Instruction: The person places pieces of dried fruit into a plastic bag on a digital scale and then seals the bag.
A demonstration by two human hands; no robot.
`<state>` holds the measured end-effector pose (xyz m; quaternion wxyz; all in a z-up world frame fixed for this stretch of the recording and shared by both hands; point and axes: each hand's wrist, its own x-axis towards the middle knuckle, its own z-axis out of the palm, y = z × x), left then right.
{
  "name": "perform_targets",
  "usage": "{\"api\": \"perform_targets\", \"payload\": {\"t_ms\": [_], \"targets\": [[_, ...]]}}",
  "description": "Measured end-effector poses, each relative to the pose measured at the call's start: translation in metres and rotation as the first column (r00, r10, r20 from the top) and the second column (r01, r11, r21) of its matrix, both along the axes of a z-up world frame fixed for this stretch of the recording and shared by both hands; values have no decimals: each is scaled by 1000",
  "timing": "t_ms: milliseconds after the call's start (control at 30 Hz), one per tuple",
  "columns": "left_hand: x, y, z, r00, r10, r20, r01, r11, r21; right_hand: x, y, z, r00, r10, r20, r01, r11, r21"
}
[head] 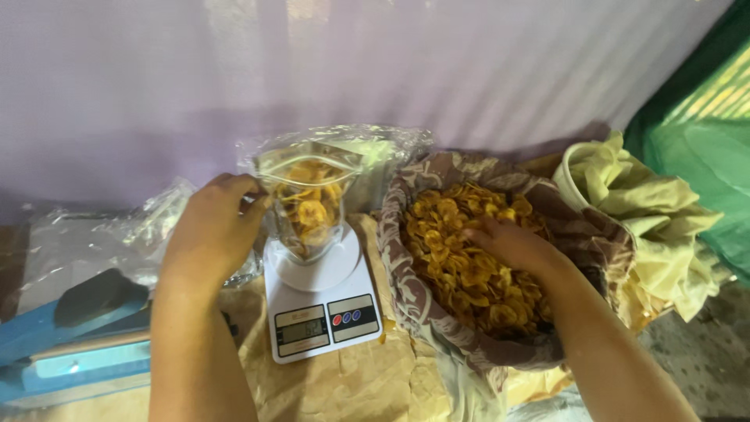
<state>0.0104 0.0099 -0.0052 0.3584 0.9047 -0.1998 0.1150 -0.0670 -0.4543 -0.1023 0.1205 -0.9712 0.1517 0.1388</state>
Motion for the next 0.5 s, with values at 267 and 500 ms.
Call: {"api": "perform_targets", "payload": {"t_ms": [267,500], "targets": [[-1,0,6,998,36,-46,-36,999,-3,-36,11,64,969,-148,196,15,832,554],[-5,2,10,998,51,-39,-52,998,-24,-50,33,44,928,140,346,-258,910,323]]}}
